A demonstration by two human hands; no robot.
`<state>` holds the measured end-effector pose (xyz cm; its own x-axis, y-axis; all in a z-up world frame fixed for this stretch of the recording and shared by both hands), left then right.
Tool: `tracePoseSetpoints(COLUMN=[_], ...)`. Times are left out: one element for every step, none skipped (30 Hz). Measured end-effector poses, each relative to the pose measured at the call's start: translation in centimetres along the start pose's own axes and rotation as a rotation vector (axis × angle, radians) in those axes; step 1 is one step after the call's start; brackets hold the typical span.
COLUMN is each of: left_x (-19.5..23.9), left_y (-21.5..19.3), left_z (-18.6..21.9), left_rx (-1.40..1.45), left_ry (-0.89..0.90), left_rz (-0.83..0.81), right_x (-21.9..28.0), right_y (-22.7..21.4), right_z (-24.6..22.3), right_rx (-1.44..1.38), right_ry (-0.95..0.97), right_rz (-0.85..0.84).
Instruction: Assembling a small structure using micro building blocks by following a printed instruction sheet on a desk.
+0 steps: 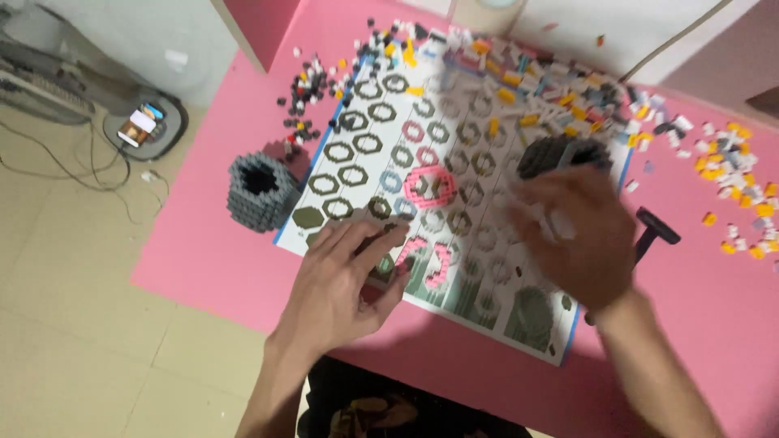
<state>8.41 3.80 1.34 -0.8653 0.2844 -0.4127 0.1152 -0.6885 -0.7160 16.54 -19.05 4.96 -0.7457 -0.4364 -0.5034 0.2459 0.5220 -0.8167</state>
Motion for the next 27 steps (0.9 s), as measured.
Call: tracePoseSetpoints(left_x=[0.1, -0.2, -0.4, -0.7, -0.6, -0.5, -0.4, -0.5, -0.5, -0.4, -0.5, -0.6, -0.6, -0.9, -0.8, -0.8, -0.8, -0.9, -0.9, -1.6, -2.4, -3.0, -4.5, -6.0, -7.5, -9.9, -12.6], left_y=[0.1, 0.2, 0.3, 0.4, 0.6, 0.7, 0.9, 1.0, 1.0, 1.1, 1.0, 1.1, 1.2, 1.4, 1.5, 1.6, 1.4, 1.1, 0.8, 0.3, -0.7, -1.6, -1.3, -1.0, -0.7, 0.1, 1.5], left_z=[-0.1, 0.3, 0.3, 0.4, 0.6, 0.4, 0.3, 0.3, 0.2, 0.1, 0.4, 0.2, 0.1, 0.3, 0.3, 0.1, 0.4, 0.6, 0.9, 1.3, 2.1, 2.8, 1.5, 0.4, -0.8, -3.1, -5.2], left_rx=[-0.003, -0.005, -0.067, -0.130, -0.130, -0.135, -0.141, -0.141, -0.144, -0.147, -0.148, -0.125, -0.103, -0.103, -0.091, -0.080, -0.085, -0.065, -0.044, -0.050, -0.028, -0.006, -0.009, 0.007, 0.023, 0.019, 0.075], left_ry=[-0.046, -0.032, -0.056, -0.081, -0.066, -0.090, -0.114, -0.099, -0.112, -0.126, -0.114, -0.143, -0.173, -0.162, -0.183, -0.203, -0.200, -0.187, -0.175, -0.173, -0.134, -0.095, -0.095, -0.074, -0.055, -0.058, -0.041], left_rz=[0.034, 0.040, 0.052, 0.065, 0.074, 0.088, 0.104, 0.114, 0.132, 0.151, 0.159, 0.147, 0.134, 0.142, 0.140, 0.139, 0.141, 0.164, 0.187, 0.189, 0.253, 0.316, 0.317, 0.327, 0.336, 0.336, 0.275], right_x=[-1.0, -2.1, -3.2, -4.3, -4.8, -5.4, -6.1, -6.6, -7.3, -7.8, -8.5, -9.3, -10.0, -10.9, -11.8, -12.6, -13.2, -13.7, -14.3, -14.7, -14.9, -14.9, -14.3, -14.6, -14.1, -14.3, -14.6], right_y=[-0.9, -1.5, -2.1, -2.8, -2.8, -2.9, -3.0, -3.0, -2.2, -1.4, -0.4, 0.8, 2.1, 2.2, 3.2, 4.2, 5.4, 7.0, 8.6, 8.9, 9.6, 10.2, 11.2, 10.5, 10.1, 10.6, 11.0], right_z=[1.1, 2.3, 3.0, 3.8, 4.9, 6.5, 8.2, 9.0, 10.7, 12.3, 13.0, 13.7, 14.5, 14.1, 13.3, 12.5, 13.6, 15.0, 16.3, 16.2, 16.9, 17.7, 18.4, 17.3, 15.7, 15.7, 16.6], right_rx=[0.093, 0.101, 0.139, 0.177, 0.189, 0.187, 0.185, 0.196, 0.159, 0.120, 0.127, 0.082, 0.035, 0.042, 0.105, 0.169, 0.167, 0.271, 0.375, 0.372, 0.433, 0.493, 0.491, 0.700, 0.890, 0.886, 0.844], right_ry=[0.001, -0.001, -0.062, -0.124, -0.127, -0.073, -0.020, -0.024, 0.080, 0.182, 0.178, 0.191, 0.203, 0.199, 0.164, 0.130, 0.128, 0.142, 0.155, 0.153, 0.239, 0.325, 0.323, 0.125, -0.077, -0.079, -0.029], right_rz=[-0.015, -0.002, 0.020, 0.040, 0.053, 0.060, 0.067, 0.080, 0.005, -0.072, -0.060, -0.074, -0.090, -0.079, -0.134, -0.188, -0.182, -0.231, -0.280, -0.275, -0.371, -0.466, -0.464, -0.187, 0.099, 0.101, 0.051])
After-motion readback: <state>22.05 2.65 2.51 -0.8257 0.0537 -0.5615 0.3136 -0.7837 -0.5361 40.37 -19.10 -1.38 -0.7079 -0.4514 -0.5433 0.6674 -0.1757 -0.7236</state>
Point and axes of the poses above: each hand's wrist, its own x-axis away from the middle knuckle, its own y-axis out of the palm, z = x × y, the point moved 8 cm from there along -x, towards the middle knuckle, and after that the axes turned 6 degrees about x, right-handed, at the moved point
